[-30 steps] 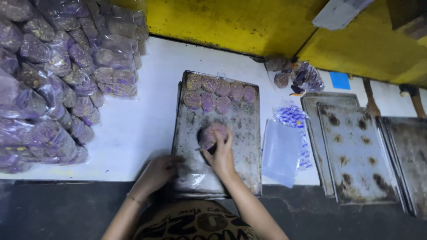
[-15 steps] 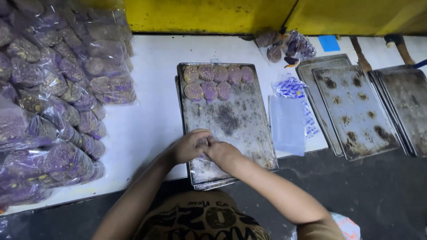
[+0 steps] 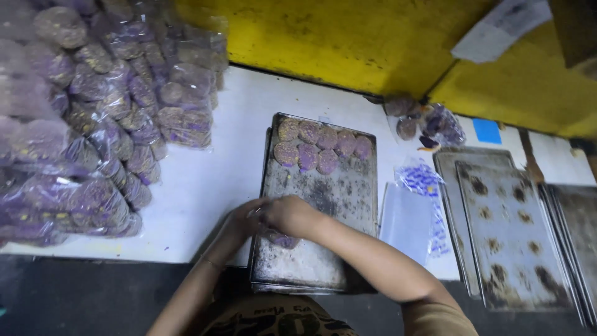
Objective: A person is seen packing purple-colored cookies from a large metal baking tray into small clear plastic bags at a bakery workstation.
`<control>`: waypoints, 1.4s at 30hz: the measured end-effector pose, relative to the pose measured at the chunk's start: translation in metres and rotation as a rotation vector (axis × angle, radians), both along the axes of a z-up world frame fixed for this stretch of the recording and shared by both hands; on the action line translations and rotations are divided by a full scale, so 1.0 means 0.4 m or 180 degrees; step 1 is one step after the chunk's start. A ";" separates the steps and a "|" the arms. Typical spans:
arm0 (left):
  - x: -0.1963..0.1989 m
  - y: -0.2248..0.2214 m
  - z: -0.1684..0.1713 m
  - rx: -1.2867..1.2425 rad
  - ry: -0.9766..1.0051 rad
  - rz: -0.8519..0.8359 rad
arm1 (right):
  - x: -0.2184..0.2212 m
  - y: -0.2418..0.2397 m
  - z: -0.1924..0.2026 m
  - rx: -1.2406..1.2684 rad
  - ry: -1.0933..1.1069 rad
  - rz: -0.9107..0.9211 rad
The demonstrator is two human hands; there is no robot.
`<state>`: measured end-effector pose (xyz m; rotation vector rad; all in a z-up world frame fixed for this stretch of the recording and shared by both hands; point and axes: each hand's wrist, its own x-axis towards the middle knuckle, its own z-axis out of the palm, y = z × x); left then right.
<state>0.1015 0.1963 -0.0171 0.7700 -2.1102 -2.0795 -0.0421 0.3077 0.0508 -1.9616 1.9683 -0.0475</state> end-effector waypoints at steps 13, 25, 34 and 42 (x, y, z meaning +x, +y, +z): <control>0.028 0.137 0.311 -0.1126 0.0407 -0.0136 | -0.398 -0.392 -0.073 0.1534 -0.0509 -0.2695; -0.031 0.001 0.377 0.0637 -0.0063 -0.0312 | -0.231 0.054 0.069 -0.2607 -0.4178 -0.1175; -0.114 -0.082 0.323 -0.0354 0.0631 -0.1594 | -0.019 0.042 0.175 -0.0090 -0.0727 -0.0513; -0.085 -0.177 0.359 -0.1569 0.0586 -0.1122 | 0.084 0.025 0.319 -0.0018 0.0835 -0.1287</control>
